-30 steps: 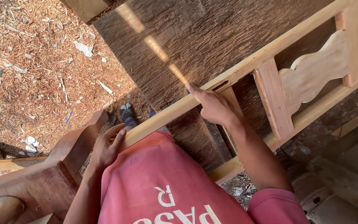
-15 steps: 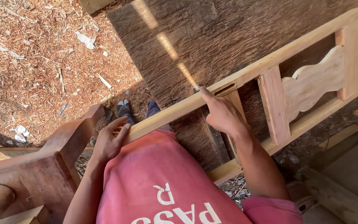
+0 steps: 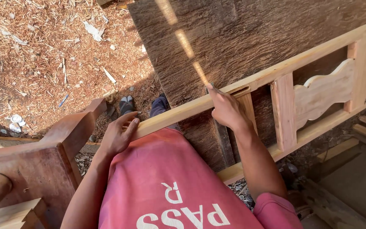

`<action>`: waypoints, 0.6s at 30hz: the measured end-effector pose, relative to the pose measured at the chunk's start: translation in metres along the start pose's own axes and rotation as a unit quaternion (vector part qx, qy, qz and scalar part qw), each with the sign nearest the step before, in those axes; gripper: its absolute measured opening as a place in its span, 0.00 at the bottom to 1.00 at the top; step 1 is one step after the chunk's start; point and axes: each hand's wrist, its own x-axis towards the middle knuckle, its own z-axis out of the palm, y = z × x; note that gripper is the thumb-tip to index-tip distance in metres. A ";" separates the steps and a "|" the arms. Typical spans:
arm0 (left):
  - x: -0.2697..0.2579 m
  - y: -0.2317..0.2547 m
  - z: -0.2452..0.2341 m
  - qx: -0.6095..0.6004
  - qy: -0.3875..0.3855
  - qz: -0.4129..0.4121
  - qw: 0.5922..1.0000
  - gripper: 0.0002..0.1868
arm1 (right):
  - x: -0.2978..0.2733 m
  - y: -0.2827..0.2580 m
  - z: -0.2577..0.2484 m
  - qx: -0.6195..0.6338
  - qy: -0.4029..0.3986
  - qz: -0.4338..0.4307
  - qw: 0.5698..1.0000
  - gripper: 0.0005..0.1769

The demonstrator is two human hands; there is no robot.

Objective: The person sands a long, thin wooden piece using a sanding block. They hold the wood with one hand and rub the sanding block along its length with the other, working on the edges and surfaces.

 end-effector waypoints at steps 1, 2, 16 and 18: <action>-0.002 -0.001 0.000 -0.002 0.000 0.000 1.000 0.26 | -0.013 -0.013 -0.008 -0.002 0.000 0.001 1.000 0.42; -0.001 -0.002 -0.001 -0.005 -0.002 0.003 1.000 0.25 | -0.025 -0.026 -0.018 0.006 -0.026 0.018 0.999 0.46; 0.003 -0.008 0.000 -0.017 -0.008 0.010 1.000 0.25 | -0.023 -0.036 -0.014 -0.004 -0.083 0.043 0.996 0.51; 0.003 -0.013 0.001 -0.007 -0.020 0.017 1.000 0.25 | -0.007 -0.031 0.001 -0.005 -0.049 -0.023 0.999 0.50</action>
